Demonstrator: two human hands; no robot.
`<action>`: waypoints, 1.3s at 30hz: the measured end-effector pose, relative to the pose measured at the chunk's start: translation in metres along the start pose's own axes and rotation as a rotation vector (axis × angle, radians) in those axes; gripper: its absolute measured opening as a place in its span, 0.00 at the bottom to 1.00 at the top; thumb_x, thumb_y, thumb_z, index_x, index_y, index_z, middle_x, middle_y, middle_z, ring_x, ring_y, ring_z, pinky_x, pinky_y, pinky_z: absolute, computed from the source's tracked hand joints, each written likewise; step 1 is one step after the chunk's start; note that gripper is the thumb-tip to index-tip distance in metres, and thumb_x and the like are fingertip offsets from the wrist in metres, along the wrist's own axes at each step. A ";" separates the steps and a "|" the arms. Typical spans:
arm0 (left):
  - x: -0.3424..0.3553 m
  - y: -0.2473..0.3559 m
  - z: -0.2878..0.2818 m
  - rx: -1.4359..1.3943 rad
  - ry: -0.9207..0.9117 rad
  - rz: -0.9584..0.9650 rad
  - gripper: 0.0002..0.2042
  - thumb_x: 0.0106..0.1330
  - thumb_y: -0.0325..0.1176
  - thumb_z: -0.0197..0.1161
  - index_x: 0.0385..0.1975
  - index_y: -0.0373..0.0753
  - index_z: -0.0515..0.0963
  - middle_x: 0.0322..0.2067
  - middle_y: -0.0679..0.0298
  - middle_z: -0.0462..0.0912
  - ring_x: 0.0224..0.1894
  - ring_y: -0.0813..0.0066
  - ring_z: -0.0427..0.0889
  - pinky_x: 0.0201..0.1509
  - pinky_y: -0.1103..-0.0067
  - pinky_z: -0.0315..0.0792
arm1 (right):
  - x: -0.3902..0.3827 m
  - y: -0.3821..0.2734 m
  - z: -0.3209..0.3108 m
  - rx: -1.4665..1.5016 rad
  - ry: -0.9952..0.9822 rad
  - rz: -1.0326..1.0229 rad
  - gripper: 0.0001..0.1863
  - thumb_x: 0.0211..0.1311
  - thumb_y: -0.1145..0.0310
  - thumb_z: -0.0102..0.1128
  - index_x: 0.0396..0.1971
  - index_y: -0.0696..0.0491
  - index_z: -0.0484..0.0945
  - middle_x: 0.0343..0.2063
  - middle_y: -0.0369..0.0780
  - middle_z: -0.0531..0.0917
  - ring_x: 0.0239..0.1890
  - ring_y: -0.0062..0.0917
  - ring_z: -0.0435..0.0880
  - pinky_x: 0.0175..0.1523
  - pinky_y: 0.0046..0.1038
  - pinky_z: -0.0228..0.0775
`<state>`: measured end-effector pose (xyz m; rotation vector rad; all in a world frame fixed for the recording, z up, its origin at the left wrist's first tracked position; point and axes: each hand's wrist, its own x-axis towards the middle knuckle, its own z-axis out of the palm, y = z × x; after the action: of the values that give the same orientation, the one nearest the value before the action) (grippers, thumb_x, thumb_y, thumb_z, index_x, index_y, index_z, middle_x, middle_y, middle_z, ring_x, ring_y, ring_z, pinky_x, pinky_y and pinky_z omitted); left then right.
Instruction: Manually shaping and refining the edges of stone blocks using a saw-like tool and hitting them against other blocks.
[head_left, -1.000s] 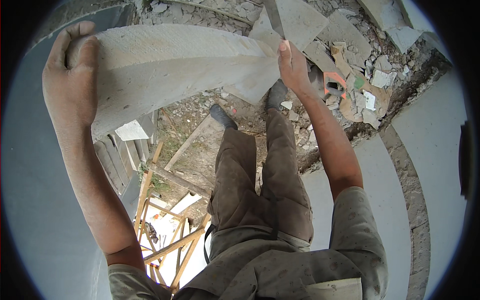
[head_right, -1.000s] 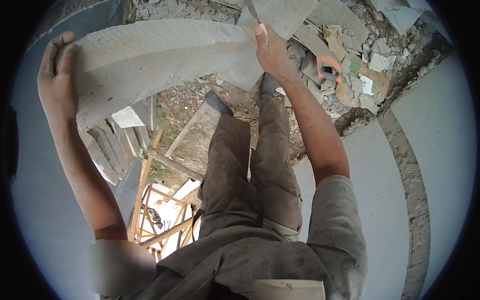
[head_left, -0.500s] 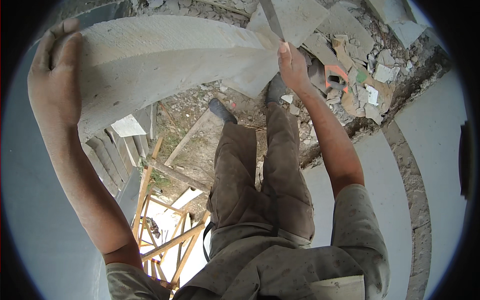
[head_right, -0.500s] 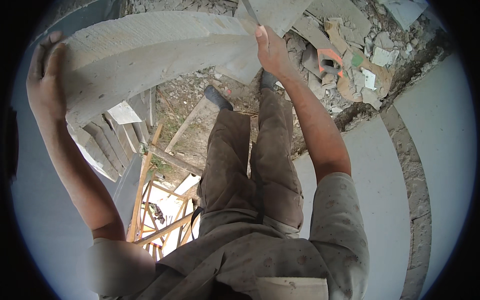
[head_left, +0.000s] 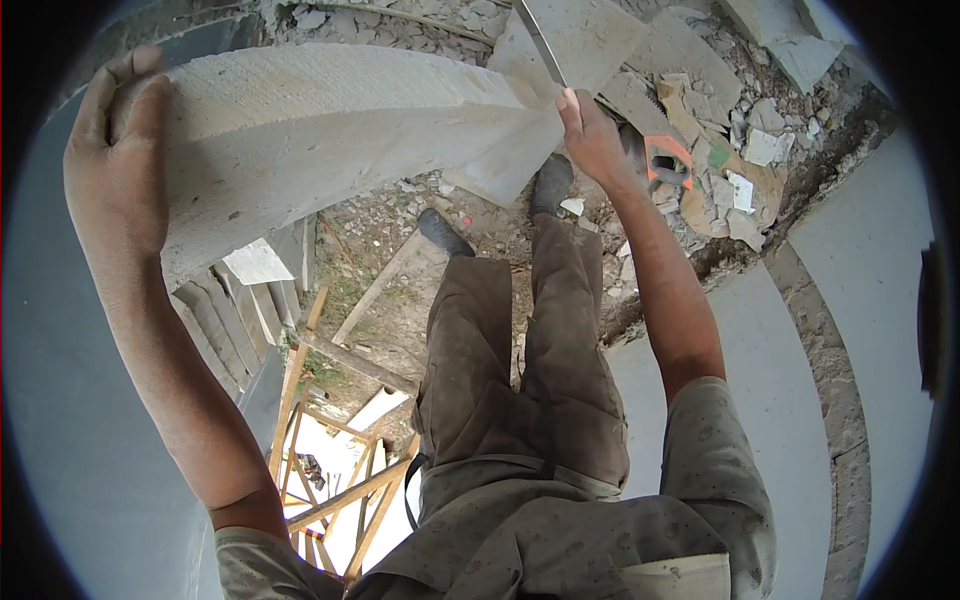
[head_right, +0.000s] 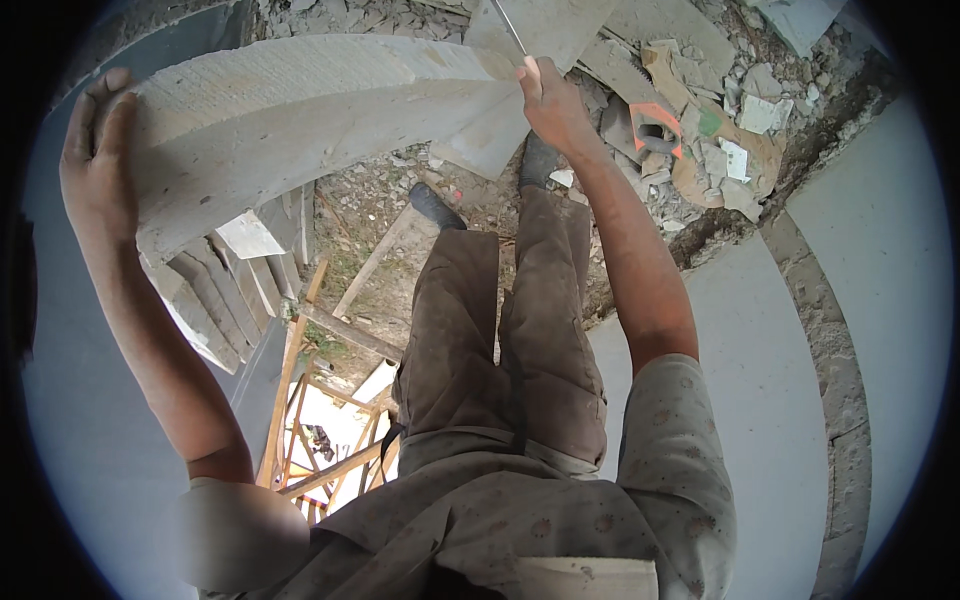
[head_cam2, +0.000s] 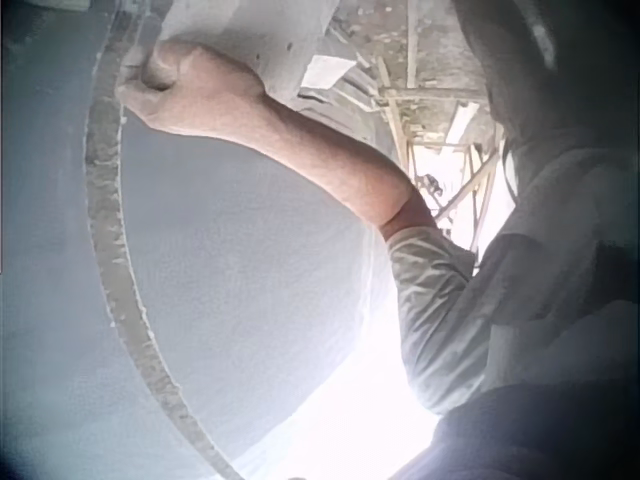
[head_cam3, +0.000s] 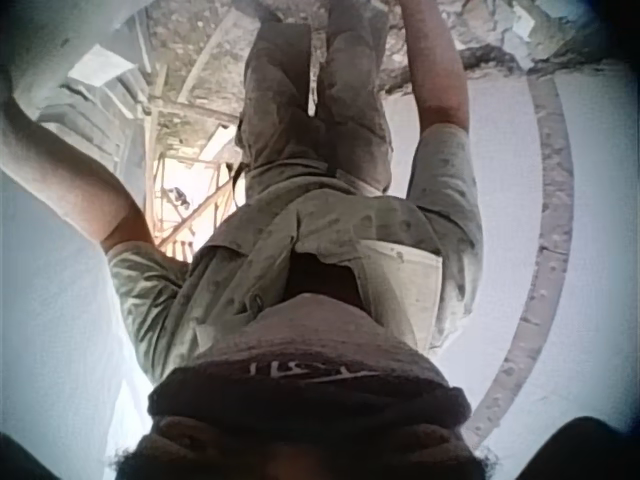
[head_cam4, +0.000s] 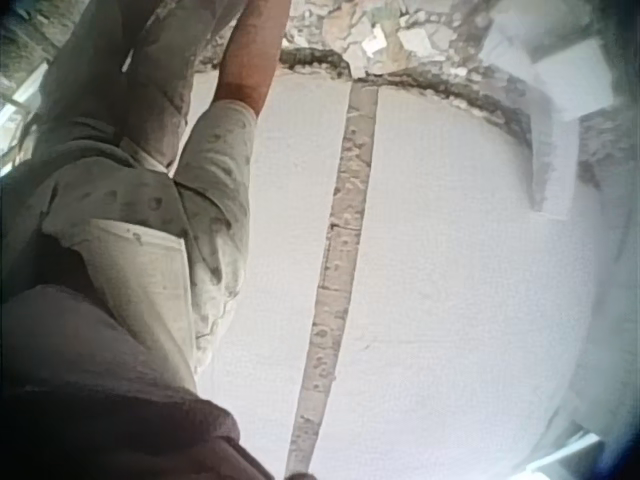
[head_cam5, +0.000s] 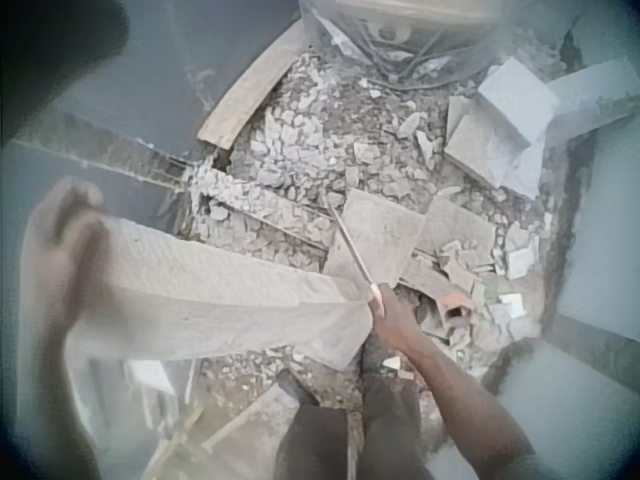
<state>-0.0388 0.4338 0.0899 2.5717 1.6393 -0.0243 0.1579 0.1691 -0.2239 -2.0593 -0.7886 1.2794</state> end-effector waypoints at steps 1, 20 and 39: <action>0.000 -0.001 0.000 0.011 0.014 0.025 0.19 0.60 0.43 0.55 0.50 0.49 0.79 0.45 0.60 0.83 0.48 0.67 0.81 0.57 0.72 0.71 | 0.003 -0.006 -0.004 -0.057 0.034 -0.062 0.20 0.69 0.54 0.46 0.43 0.58 0.73 0.33 0.56 0.79 0.40 0.54 0.78 0.44 0.44 0.69; -0.003 0.004 0.002 0.070 0.055 -0.004 0.20 0.59 0.45 0.56 0.50 0.49 0.79 0.45 0.60 0.82 0.48 0.67 0.81 0.58 0.72 0.70 | 0.004 -0.001 0.028 -0.094 0.183 -0.136 0.18 0.69 0.56 0.45 0.46 0.57 0.69 0.27 0.58 0.80 0.33 0.58 0.79 0.39 0.50 0.71; -0.002 0.001 0.000 0.089 0.073 0.048 0.21 0.59 0.50 0.55 0.50 0.52 0.80 0.46 0.60 0.82 0.49 0.67 0.80 0.58 0.72 0.69 | 0.010 0.027 0.035 -0.139 0.151 -0.105 0.19 0.68 0.56 0.45 0.42 0.60 0.71 0.30 0.59 0.80 0.37 0.58 0.79 0.44 0.49 0.70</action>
<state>-0.0389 0.4312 0.0903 2.7086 1.6355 0.0002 0.1338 0.1648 -0.2623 -2.1635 -0.9257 1.0250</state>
